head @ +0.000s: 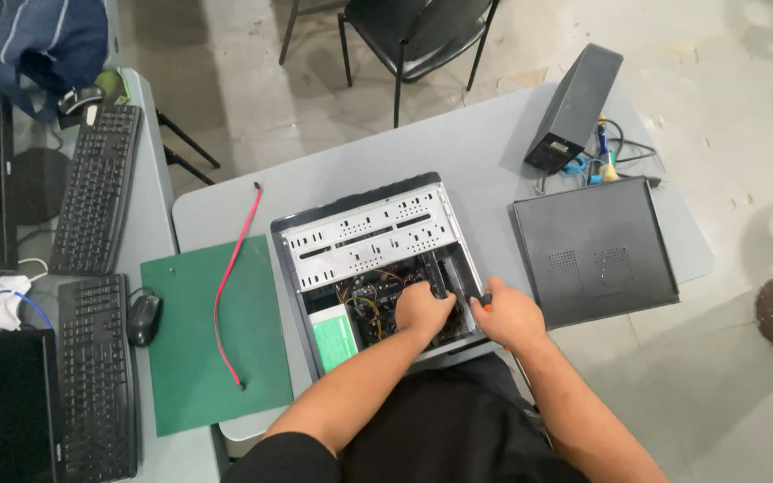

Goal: Disconnecting internal cables and removing components like the cooling fan from a desktop computer case using a screwdriver.

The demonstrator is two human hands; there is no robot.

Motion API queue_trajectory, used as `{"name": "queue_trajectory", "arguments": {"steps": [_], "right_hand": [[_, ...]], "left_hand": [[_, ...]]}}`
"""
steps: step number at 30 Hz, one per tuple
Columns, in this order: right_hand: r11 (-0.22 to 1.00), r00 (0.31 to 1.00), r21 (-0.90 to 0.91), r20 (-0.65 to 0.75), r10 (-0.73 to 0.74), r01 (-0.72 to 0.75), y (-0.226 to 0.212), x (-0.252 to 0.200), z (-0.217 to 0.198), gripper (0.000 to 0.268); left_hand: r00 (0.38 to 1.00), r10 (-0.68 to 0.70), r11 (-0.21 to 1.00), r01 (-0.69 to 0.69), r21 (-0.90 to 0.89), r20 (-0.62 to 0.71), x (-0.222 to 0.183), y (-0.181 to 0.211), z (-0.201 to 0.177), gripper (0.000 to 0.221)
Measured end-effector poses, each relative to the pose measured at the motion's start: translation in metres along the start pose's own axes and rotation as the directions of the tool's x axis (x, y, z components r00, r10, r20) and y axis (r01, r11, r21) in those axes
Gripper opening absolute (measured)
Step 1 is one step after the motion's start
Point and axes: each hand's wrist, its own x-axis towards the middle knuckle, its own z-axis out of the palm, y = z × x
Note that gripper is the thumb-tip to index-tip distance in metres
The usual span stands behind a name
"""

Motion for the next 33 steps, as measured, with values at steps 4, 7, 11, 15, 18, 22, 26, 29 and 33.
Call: {"name": "queue_trajectory", "arguments": {"steps": [4,7,11,15,18,22,26,29,33], "right_hand": [[0.999,0.994,-0.009,-0.095,-0.044,0.044,0.000,0.003,0.010,0.028],[0.991,0.959,-0.025,-0.251,-0.130,0.128,-0.002,0.006,0.019,0.021],[0.975,0.903,-0.116,-0.369,-0.218,0.188,-0.017,0.013,0.025,0.014],[0.949,0.929,-0.207,-0.235,-0.286,0.240,-0.054,0.005,-0.001,0.031],[0.933,0.976,-0.294,-0.004,-0.218,0.207,-0.080,0.010,-0.009,0.037],[0.946,0.987,-0.286,-0.017,-0.163,0.151,-0.075,0.046,0.016,0.033],[0.943,0.987,-0.305,-0.036,-0.153,0.135,-0.072,0.045,0.016,0.032],[0.934,0.989,-0.330,-0.009,-0.150,0.139,-0.068,0.035,0.015,0.036],[0.906,0.990,-0.401,0.015,-0.138,0.132,-0.065,0.022,0.015,0.036]], "left_hand": [[1.000,-0.012,1.000,0.012,-0.025,0.007,0.002,-0.009,0.014,0.026],[1.000,-0.021,1.000,0.021,-0.020,0.012,-0.007,-0.002,0.002,0.026],[1.000,-0.013,0.999,0.014,-0.032,0.027,-0.028,0.014,-0.028,0.026],[0.999,0.049,0.999,-0.049,-0.002,0.009,-0.023,0.004,-0.016,0.027],[0.999,0.028,0.998,-0.029,0.050,0.015,-0.021,-0.001,-0.013,0.021],[0.999,0.020,0.998,-0.018,-0.057,0.034,-0.032,0.004,-0.033,0.024],[0.947,0.298,0.952,-0.304,0.031,0.119,-0.038,-0.015,-0.055,0.024],[0.835,0.541,0.832,-0.514,0.211,-0.100,-0.039,-0.054,-0.062,0.022],[0.616,0.626,0.780,-0.500,0.377,-0.478,-0.036,-0.104,-0.073,0.016]]}}
